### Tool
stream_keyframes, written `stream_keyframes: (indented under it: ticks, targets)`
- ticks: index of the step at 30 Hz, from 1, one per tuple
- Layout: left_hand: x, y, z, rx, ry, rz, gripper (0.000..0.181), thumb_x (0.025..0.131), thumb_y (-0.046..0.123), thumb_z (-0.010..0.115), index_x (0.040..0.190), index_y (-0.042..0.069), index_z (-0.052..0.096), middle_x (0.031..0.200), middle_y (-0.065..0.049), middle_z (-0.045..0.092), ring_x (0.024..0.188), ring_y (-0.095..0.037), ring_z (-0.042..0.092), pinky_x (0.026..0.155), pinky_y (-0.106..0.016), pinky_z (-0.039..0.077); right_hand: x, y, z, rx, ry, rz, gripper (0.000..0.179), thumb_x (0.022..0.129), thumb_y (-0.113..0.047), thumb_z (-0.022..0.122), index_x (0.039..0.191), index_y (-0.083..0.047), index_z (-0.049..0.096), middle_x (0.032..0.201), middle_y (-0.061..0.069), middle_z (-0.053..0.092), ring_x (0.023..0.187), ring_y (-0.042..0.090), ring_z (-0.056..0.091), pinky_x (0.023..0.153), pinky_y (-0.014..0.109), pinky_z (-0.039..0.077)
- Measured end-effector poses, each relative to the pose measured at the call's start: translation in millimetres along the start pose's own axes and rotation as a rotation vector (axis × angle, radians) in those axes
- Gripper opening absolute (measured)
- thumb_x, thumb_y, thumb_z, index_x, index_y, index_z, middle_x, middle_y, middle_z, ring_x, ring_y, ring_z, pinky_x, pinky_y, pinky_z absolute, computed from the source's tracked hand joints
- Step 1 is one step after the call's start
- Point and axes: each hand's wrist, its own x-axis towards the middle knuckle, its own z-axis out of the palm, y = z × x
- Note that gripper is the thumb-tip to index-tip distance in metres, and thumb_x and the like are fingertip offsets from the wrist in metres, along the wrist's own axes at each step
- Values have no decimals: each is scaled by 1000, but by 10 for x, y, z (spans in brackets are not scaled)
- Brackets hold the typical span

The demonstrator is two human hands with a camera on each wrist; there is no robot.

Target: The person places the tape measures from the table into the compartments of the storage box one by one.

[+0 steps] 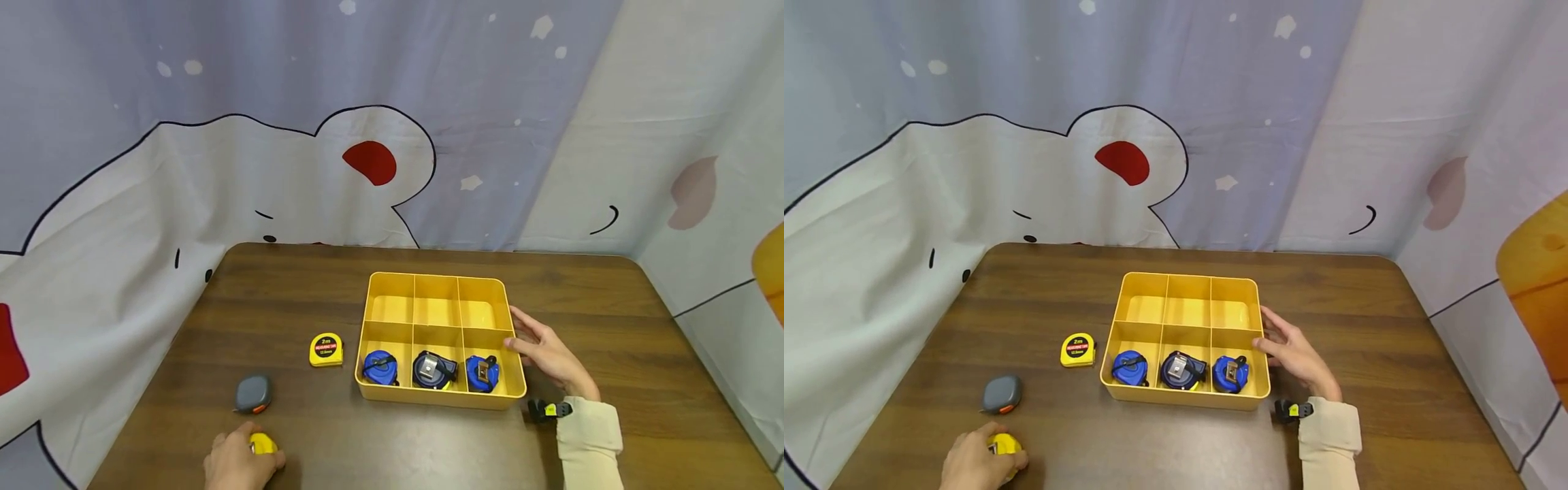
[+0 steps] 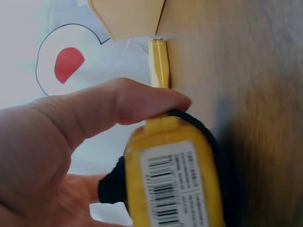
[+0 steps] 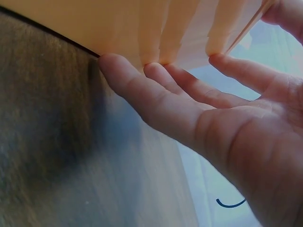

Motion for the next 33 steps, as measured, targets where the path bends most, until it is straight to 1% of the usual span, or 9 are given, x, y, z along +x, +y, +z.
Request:
stream_keyframes:
  ticks: [2, 4, 9, 12, 17, 21, 24, 29, 33]
  targets:
    - [-4, 26, 5, 1, 39, 33, 69, 61, 36, 79, 115, -2, 57, 94, -28, 51, 85, -39, 46, 75, -50, 37, -4, 3, 4, -3, 4, 1, 74, 89, -16, 60, 147, -11, 15, 141, 27, 30, 118, 44, 43, 78, 47, 50]
    - [-12, 64, -1, -1, 74, 48, 68, 62, 36, 77, 116, 0, 58, 94, -27, 52, 83, -38, 48, 73, -49, 38, -4, -1, 11, 5, 5, 1, 74, 89, -16, 60, 147, -11, 15, 141, 27, 29, 119, 45, 41, 78, 48, 50]
    - [-18, 194, -44, -8, 120, 35, 68, 66, 37, 73, 121, 2, 56, 103, -31, 49, 85, -41, 49, 72, -50, 40, -3, -3, 21, 12, 6, 0, 74, 89, -16, 60, 147, -11, 15, 141, 27, 29, 119, 46, 40, 78, 49, 49]
    - [-21, 294, -77, -11, 143, 53, 67, 67, 37, 72, 122, 3, 56, 107, -31, 49, 89, -44, 49, 73, -51, 40, -9, 1, 24, -2, 12, 0, 74, 89, -16, 59, 148, -11, 14, 141, 27, 29, 119, 46, 40, 77, 48, 50]
    - [-61, 488, -129, -28, 211, 163, 63, 67, 34, 73, 120, 4, 58, 108, -29, 53, 94, -46, 50, 75, -52, 42, -8, -2, 21, 3, 14, -1, 74, 89, -17, 59, 148, -10, 14, 141, 27, 29, 120, 47, 40, 78, 48, 50]
    - [-88, 687, -164, -33, 261, 254, 61, 65, 31, 73, 118, 6, 61, 110, -25, 55, 95, -41, 51, 76, -49, 43, -5, -2, 16, -6, 16, 5, 74, 89, -17, 59, 148, -11, 14, 140, 27, 30, 118, 46, 42, 78, 48, 50]
    - [-94, 858, -179, -18, 295, 322, 59, 63, 31, 74, 116, 6, 63, 109, -21, 56, 92, -40, 52, 75, -48, 44, -3, 0, 19, -8, 17, 10, 73, 90, -17, 59, 148, -12, 15, 140, 27, 31, 117, 45, 43, 78, 48, 50]
    - [-110, 1161, -159, 45, 330, 413, 58, 62, 33, 75, 114, 12, 64, 111, -18, 56, 90, -39, 50, 68, -50, 44, -4, -6, 26, -1, 23, 8, 73, 90, -17, 59, 148, -14, 15, 140, 26, 31, 118, 45, 43, 78, 49, 50]
    - [-105, 1396, -74, 114, 367, 497, 55, 63, 35, 75, 112, 14, 65, 110, -17, 55, 93, -40, 50, 65, -52, 44, -10, -7, 36, -1, 26, 6, 73, 89, -17, 59, 148, -14, 15, 140, 25, 32, 116, 41, 46, 77, 48, 50]
